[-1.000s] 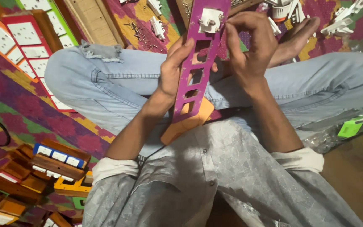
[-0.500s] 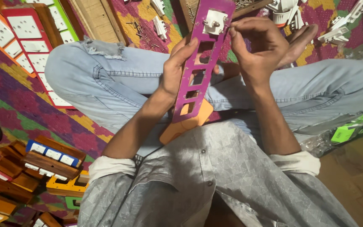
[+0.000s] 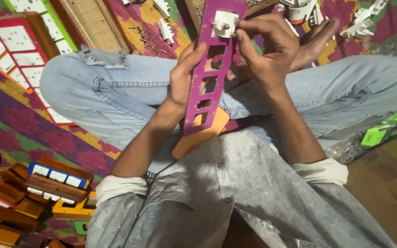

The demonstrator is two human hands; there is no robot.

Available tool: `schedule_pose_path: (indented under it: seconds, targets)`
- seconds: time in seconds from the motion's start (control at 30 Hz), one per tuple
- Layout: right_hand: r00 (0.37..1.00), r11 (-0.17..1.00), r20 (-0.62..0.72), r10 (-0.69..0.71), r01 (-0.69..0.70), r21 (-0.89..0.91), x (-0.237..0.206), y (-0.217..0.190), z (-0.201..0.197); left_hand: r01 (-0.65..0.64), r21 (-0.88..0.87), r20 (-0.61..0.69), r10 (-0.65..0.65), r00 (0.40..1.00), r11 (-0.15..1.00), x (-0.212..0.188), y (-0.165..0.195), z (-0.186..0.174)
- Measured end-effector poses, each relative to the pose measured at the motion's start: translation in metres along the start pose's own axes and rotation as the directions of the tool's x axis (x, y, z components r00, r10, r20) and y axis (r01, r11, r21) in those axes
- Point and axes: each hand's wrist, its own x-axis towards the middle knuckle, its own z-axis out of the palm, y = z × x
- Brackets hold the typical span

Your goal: The person sits on the floor and assembles electrical sockets into a purple multi-gang frame. They insert white socket modules into the frame, pick up screws from a wooden box, and tighten them by hand to secure the modules. The person repeats this process for multiple sockets within the same frame.

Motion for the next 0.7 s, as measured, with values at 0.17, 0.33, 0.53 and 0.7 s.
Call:
schedule_pose_path:
  seconds: [0.17,0.33,0.53,0.7]
  targets:
    - [0.998,0.998,0.003,-0.057,0.057,-0.033,0.002,0.001,0.000,0.044,-0.046,0.068,-0.041,0.997,0.998,-0.003,0.003,-0.002]
    - [0.999,0.999,0.001,-0.043,0.043,-0.012,0.002,-0.005,0.003,0.185,-0.249,0.099,-0.165,0.981,0.951,-0.001,0.004,0.000]
    - [0.996,0.986,-0.019,-0.089,0.086,-0.144,0.003,-0.012,0.003,0.164,-0.242,0.114,-0.140,0.984,0.956,-0.003,0.006,0.002]
    - [0.996,0.987,-0.019,-0.085,0.081,-0.137,0.002,-0.011,0.000,0.140,-0.177,0.106,-0.123,0.987,0.974,-0.004,0.007,0.002]
